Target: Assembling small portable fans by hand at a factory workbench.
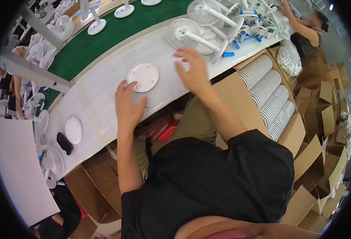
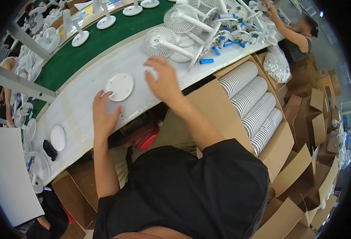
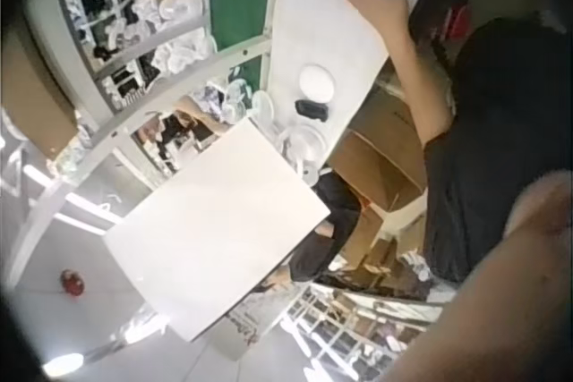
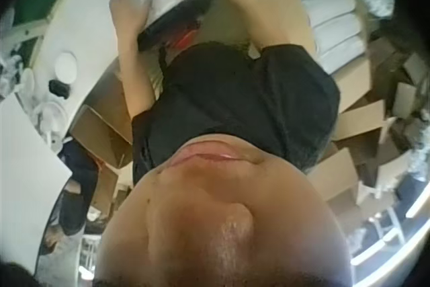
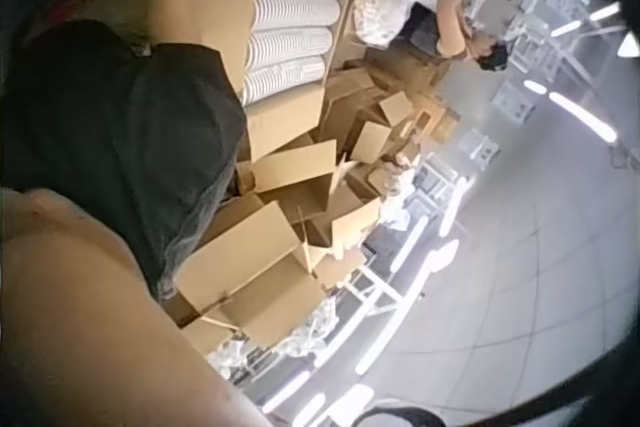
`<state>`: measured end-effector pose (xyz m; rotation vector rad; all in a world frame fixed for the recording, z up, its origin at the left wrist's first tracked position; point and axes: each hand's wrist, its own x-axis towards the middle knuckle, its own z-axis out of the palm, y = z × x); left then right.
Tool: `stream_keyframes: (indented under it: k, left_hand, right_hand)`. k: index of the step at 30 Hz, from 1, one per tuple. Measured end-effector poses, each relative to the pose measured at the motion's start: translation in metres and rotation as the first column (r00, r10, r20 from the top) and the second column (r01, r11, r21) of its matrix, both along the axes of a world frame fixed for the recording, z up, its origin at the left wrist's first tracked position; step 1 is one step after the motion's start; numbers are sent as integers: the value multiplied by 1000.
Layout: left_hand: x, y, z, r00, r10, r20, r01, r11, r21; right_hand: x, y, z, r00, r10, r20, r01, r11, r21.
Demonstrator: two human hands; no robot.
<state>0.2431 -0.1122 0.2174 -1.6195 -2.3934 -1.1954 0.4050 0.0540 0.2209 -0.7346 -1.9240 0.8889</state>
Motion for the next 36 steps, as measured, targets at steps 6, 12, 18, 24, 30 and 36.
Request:
stream_keyframes:
  k: [6,12,18,24,30,36]
  left_hand:
    - [10,11,-13,981,-80,-179,50,984,-169]
    - [-2,-5,-16,995,-72,68,81,988,-133]
    - [56,-3,53,833,-280,477,190,955,229]
    - [34,-22,51,885,-179,430,-9,917,400]
    - [9,-59,62,625,-228,747,-300,814,498]
    - [23,-67,61,711,-218,668,-286,779,558]
  right_hand:
    - [43,67,33,929,-333,160,190,803,565]
    - [21,96,50,520,-108,847,-39,988,149]
    - [-12,56,103,703,628,332,-347,711,-612]
    - [-69,7,88,620,715,-322,-630,210,-748]
    - [-67,-51,78,613,785,-91,-758,551,-349]
    - [-66,-78,72,802,585,-123,-573,692,-439]
